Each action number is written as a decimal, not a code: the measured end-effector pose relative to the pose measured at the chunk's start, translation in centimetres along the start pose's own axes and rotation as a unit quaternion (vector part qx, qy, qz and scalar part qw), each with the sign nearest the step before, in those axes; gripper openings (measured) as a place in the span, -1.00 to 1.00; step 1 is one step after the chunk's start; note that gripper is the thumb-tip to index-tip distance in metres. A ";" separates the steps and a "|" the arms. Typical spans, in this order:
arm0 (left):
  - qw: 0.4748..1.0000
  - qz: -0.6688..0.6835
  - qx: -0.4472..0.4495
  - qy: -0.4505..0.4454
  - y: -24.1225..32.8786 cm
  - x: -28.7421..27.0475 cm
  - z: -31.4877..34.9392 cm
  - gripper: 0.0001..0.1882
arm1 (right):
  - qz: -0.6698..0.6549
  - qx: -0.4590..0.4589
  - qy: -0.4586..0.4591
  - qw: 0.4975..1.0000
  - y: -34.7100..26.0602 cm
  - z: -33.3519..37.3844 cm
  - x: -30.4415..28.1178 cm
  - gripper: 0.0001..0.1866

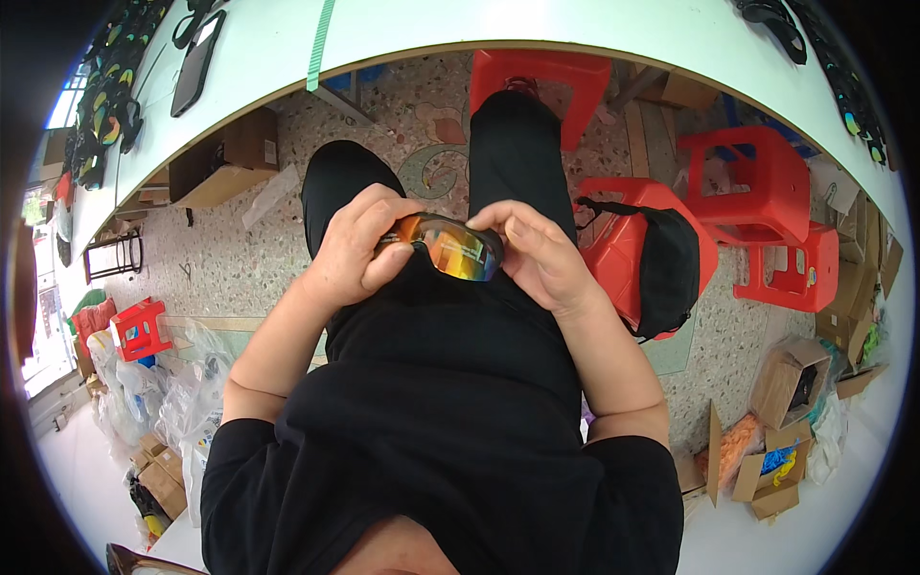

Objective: Assembling lenses into frames and attaching straps for protective or sports goggles.

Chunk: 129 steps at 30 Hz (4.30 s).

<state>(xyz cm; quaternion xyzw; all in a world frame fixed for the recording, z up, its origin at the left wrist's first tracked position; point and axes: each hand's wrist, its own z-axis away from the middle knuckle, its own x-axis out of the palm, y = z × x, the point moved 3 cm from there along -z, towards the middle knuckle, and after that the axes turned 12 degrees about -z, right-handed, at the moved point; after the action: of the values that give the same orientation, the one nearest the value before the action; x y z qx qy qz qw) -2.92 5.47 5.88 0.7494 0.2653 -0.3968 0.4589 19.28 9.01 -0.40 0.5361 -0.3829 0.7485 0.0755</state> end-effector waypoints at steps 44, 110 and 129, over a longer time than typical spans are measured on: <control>0.956 -0.180 -0.145 0.180 1.3 4.8 2.4 -0.55 | -0.066 -0.137 0.143 0.978 2.5 1.7 4.0 -0.40; 0.971 -0.155 -0.075 0.165 3.2 3.9 1.3 -0.41 | 0.065 -0.118 0.243 0.961 4.4 0.3 3.5 -0.88; 0.995 -0.084 -0.030 0.048 2.7 2.1 1.3 -0.63 | 0.567 -0.222 -0.041 0.792 -1.5 -0.4 3.9 -0.51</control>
<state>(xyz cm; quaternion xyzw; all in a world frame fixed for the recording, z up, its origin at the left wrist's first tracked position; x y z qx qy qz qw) -0.20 3.16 5.05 0.7287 0.3610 -0.3895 0.4324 18.16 9.20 3.66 0.2218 -0.7765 0.5290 -0.2608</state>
